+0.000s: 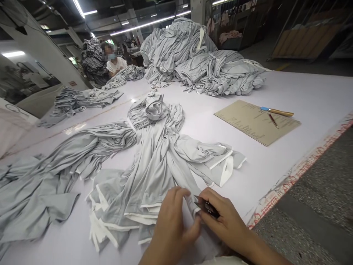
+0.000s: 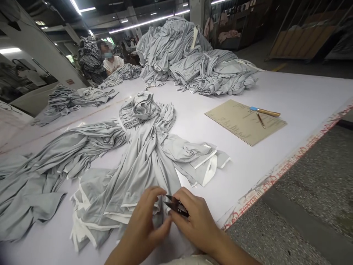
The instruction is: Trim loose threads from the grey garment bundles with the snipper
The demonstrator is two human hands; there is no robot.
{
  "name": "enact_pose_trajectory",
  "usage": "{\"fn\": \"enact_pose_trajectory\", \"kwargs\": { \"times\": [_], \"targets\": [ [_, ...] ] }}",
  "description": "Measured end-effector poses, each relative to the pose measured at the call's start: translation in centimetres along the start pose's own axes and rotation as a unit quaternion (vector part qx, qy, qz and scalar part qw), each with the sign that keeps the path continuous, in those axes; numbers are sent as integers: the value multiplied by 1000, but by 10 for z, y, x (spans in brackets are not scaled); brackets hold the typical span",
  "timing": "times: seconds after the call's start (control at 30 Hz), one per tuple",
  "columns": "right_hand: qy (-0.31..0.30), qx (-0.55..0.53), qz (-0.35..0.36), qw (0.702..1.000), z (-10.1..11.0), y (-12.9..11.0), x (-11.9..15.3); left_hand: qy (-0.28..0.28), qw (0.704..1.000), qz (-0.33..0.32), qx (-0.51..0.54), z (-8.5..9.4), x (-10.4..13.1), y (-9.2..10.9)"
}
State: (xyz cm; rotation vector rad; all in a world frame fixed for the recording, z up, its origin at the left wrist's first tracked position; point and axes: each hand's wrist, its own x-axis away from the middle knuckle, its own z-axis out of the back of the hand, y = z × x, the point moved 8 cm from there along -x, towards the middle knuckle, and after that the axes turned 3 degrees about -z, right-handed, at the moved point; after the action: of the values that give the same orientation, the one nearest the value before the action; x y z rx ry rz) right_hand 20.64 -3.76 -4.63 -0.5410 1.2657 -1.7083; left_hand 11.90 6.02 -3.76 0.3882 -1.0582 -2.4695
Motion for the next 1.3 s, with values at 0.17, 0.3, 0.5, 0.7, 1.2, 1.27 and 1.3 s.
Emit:
{"fn": "enact_pose_trajectory", "kwargs": {
  "times": [0.17, 0.3, 0.5, 0.7, 1.2, 1.27, 1.3],
  "targets": [
    [-22, 24, -21, 999, -3, 0, 6, 48, 996, -9, 70, -5, -8, -3],
    [-56, 31, -86, 994, 1, 8, 10, 46, 987, -44, 149, -1, -5, 1],
    [-88, 43, -78, 992, -1, -5, 10, 25, 981, -1, 190, -9, -1, 2],
    [-81, 68, -64, 992, -5, -7, 10, 50, 959, 36, 276, -13, 1, -4],
    [-89, 31, -107, 990, -5, -4, 15, 84, 920, 103, 369, -16, 6, -8],
    [-99, 25, -115, 988, -6, -3, 15, 81, 924, 95, 361, -16, 6, -8],
    [-100, 25, -116, 988, -6, -4, 14, 79, 927, 91, 355, -16, 6, -8]
  ]
}}
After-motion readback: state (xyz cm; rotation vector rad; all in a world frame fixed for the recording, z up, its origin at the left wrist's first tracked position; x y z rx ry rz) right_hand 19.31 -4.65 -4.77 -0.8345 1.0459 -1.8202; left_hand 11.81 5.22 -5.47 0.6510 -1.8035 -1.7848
